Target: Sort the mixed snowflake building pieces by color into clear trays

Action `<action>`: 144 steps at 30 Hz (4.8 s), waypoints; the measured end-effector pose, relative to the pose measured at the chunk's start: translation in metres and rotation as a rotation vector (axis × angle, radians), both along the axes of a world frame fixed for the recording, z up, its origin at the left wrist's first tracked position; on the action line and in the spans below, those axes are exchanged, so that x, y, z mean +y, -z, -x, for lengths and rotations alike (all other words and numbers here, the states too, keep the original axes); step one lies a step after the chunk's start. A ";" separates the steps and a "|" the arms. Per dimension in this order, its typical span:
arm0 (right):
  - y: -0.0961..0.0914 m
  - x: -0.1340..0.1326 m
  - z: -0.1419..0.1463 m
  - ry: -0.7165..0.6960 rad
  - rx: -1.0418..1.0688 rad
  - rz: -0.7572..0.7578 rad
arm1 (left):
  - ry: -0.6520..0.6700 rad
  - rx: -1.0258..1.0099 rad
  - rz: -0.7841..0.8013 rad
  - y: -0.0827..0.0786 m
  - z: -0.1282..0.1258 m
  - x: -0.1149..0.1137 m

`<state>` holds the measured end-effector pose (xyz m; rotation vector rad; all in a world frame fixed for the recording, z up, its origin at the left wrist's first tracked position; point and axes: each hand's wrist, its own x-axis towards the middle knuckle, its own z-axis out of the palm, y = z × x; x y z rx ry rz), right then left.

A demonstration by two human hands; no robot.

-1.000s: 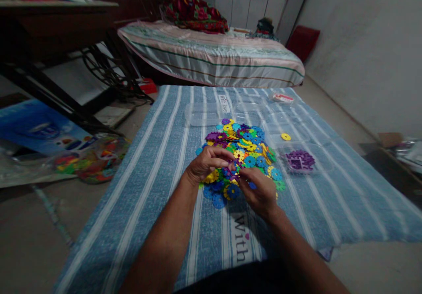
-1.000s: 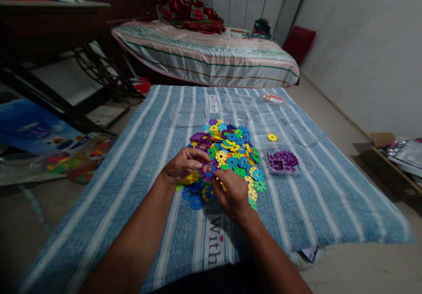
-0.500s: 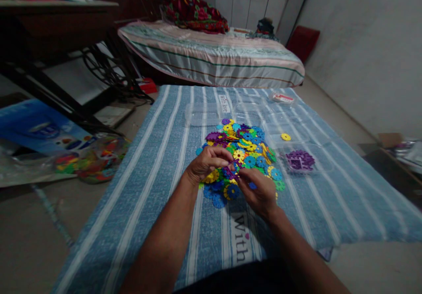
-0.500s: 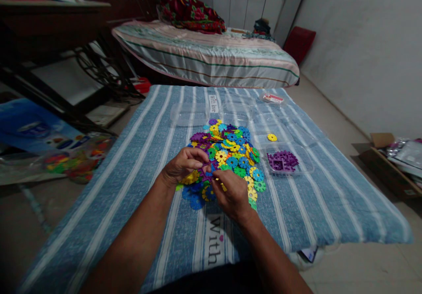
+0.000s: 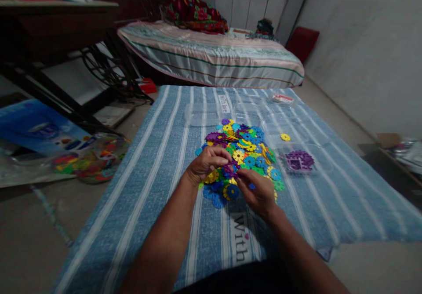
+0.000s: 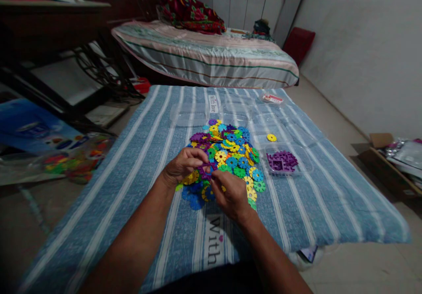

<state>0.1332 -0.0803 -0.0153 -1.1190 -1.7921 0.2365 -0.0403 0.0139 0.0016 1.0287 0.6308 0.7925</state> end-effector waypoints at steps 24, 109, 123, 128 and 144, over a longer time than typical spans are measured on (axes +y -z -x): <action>-0.008 0.005 0.000 -0.181 1.028 0.906 | 0.127 0.173 -0.028 -0.001 -0.004 0.000; 0.031 0.011 -0.029 0.170 -0.031 0.456 | -0.542 1.071 -0.898 0.050 0.006 0.032; 0.038 0.012 -0.028 0.163 -0.024 0.477 | -0.556 1.008 -1.011 0.046 0.005 0.031; 0.036 0.012 -0.028 0.159 -0.024 0.475 | -0.543 0.953 -1.046 0.039 0.000 0.027; 0.033 0.011 -0.028 0.157 0.037 0.482 | -0.540 0.785 -0.750 0.011 -0.011 0.010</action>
